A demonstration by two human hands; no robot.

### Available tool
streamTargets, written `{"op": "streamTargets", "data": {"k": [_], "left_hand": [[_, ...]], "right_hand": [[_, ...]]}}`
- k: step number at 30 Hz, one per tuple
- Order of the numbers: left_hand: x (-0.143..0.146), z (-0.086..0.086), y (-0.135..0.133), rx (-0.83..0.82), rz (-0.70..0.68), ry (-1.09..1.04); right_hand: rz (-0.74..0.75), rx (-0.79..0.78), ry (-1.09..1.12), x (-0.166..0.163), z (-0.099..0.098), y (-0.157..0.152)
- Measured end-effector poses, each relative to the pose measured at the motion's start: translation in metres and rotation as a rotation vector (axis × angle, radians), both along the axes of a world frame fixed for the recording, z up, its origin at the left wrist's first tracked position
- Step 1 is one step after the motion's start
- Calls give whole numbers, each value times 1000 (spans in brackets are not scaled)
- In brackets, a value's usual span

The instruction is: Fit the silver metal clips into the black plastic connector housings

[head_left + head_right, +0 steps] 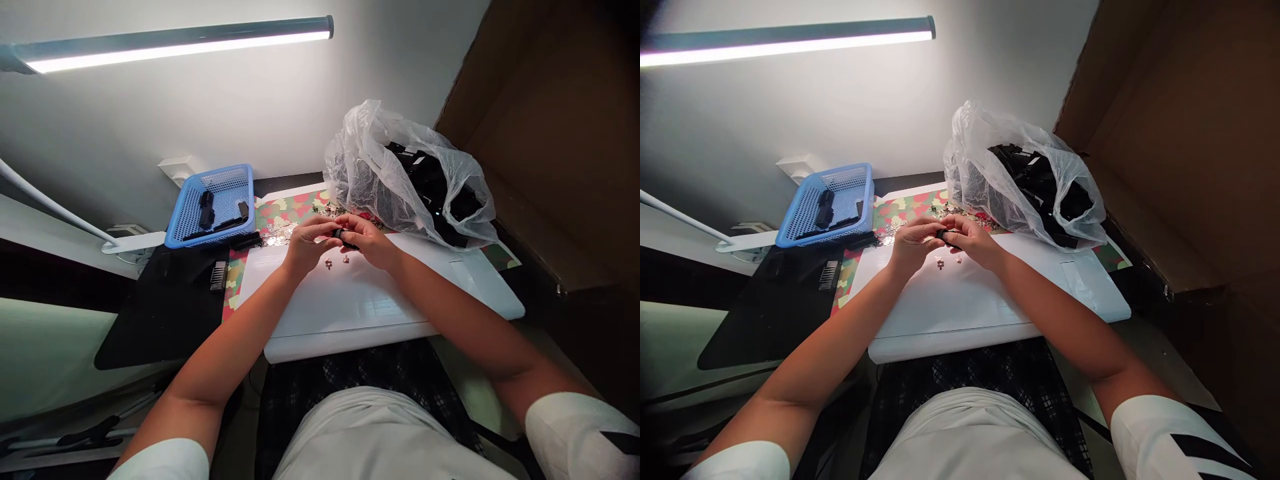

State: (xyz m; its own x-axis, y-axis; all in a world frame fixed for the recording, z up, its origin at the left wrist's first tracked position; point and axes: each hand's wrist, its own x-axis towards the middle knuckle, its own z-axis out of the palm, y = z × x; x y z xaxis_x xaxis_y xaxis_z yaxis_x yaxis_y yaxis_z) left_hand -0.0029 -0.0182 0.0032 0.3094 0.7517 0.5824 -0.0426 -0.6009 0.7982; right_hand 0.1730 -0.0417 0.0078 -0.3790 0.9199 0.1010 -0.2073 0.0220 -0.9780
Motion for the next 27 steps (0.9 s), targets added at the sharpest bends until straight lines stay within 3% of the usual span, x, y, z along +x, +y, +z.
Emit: {"op": "streamTargets", "data": {"k": [7,11,14,22,27], "left_hand": [[-2,6,-5,211,45,123],[-2,6,-5,214,43,104],[-1,6,-3,117,49,89],[4,2,-3,-228,43,-24],[3,1,-6,-122,132,24]], "right_hand": [[39,-57,29,3,-2,1],[71,-54,20,3,-4,2],[99,-34,-37,3,-6,5],[-254,457,-349,8,-13,17],[-316,635,-508,11,-15,17]]}}
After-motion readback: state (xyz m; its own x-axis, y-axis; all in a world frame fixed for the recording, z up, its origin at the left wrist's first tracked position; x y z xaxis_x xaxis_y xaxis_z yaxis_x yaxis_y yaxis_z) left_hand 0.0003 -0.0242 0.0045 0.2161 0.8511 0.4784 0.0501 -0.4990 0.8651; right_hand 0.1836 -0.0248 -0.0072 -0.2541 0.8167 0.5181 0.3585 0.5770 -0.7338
